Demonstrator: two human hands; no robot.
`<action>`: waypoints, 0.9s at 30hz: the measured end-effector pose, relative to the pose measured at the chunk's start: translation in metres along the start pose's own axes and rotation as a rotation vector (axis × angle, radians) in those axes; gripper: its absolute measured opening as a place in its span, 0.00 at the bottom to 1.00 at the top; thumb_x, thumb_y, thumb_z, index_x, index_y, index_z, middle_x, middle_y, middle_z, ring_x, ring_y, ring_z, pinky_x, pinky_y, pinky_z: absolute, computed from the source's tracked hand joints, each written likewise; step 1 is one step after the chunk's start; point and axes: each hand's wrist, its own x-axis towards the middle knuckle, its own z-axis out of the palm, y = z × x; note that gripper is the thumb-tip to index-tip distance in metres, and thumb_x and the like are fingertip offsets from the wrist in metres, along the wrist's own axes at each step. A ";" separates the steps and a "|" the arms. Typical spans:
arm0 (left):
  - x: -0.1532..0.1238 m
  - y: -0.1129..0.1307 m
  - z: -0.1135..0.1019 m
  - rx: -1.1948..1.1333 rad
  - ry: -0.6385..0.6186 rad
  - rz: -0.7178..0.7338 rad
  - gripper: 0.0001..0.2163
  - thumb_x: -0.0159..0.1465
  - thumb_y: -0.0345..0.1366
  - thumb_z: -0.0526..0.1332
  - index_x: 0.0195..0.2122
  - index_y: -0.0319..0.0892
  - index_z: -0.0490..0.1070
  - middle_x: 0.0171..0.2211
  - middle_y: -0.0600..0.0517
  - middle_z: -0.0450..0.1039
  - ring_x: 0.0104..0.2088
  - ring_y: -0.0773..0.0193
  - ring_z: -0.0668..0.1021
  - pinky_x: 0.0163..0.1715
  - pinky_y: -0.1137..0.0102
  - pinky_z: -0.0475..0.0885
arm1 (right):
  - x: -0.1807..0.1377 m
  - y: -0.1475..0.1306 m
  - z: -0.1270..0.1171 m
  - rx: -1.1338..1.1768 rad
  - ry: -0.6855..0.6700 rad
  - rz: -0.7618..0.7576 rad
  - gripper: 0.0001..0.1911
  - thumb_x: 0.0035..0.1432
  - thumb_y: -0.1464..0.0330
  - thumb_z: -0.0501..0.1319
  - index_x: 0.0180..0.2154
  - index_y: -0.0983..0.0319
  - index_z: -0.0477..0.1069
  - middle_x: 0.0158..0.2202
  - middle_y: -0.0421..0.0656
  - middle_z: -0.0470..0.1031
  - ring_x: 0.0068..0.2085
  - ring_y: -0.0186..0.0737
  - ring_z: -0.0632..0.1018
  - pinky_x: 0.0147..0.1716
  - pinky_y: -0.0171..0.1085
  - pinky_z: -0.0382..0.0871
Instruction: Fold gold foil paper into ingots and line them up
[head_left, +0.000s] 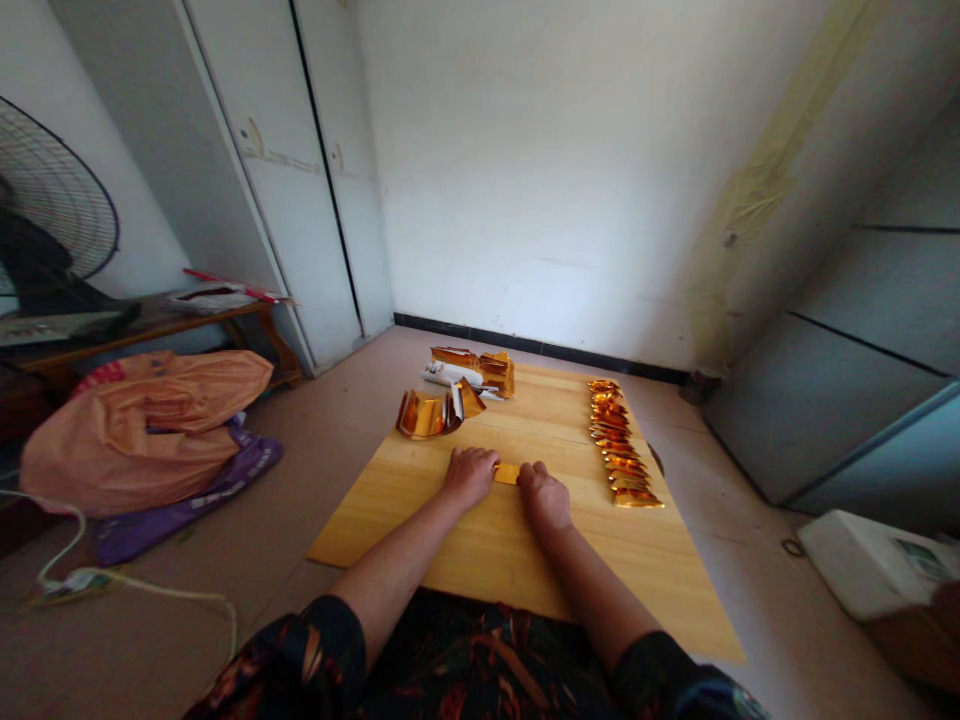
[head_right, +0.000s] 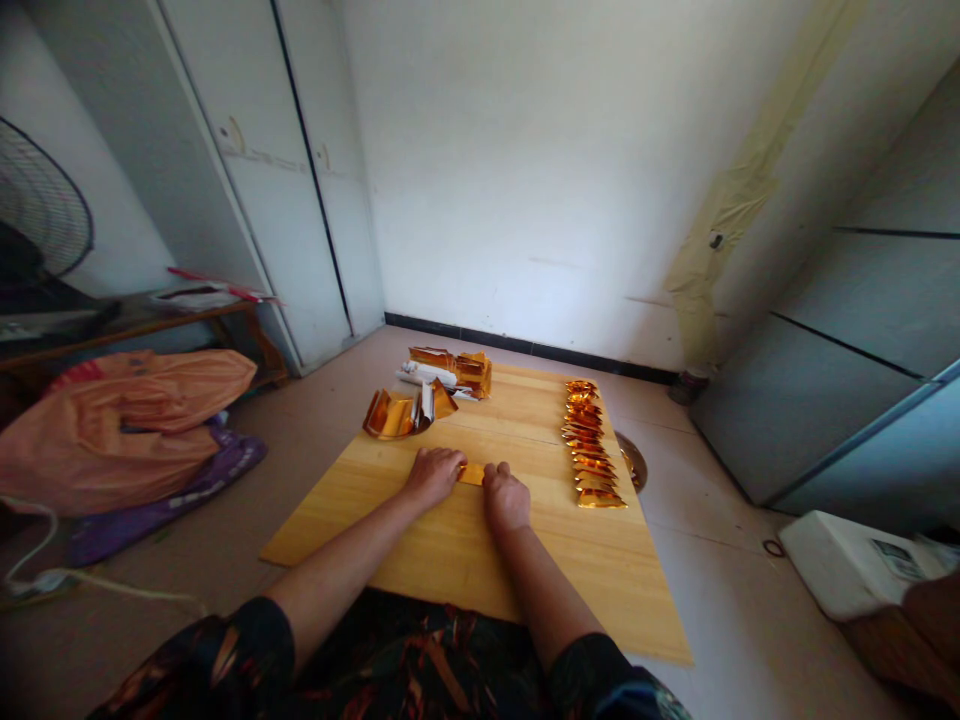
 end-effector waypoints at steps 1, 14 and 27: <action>0.000 0.000 0.000 0.000 -0.003 -0.002 0.09 0.65 0.32 0.52 0.39 0.46 0.72 0.37 0.50 0.76 0.41 0.59 0.74 0.41 0.65 0.60 | 0.000 0.000 -0.001 0.001 -0.002 0.004 0.09 0.65 0.68 0.48 0.40 0.59 0.67 0.38 0.43 0.70 0.32 0.34 0.76 0.27 0.31 0.61; -0.007 0.003 0.002 0.003 0.057 -0.043 0.08 0.64 0.37 0.54 0.34 0.48 0.73 0.35 0.50 0.68 0.41 0.59 0.69 0.39 0.64 0.59 | -0.002 0.002 -0.008 0.029 0.029 -0.204 0.09 0.63 0.72 0.51 0.38 0.60 0.70 0.42 0.45 0.70 0.45 0.39 0.69 0.38 0.32 0.64; 0.004 -0.014 0.000 -0.041 -0.069 0.272 0.11 0.63 0.30 0.53 0.34 0.42 0.77 0.31 0.48 0.71 0.36 0.61 0.72 0.38 0.68 0.64 | 0.022 0.001 -0.023 0.086 -0.087 -0.097 0.11 0.60 0.73 0.53 0.37 0.61 0.74 0.40 0.45 0.74 0.38 0.36 0.76 0.34 0.31 0.64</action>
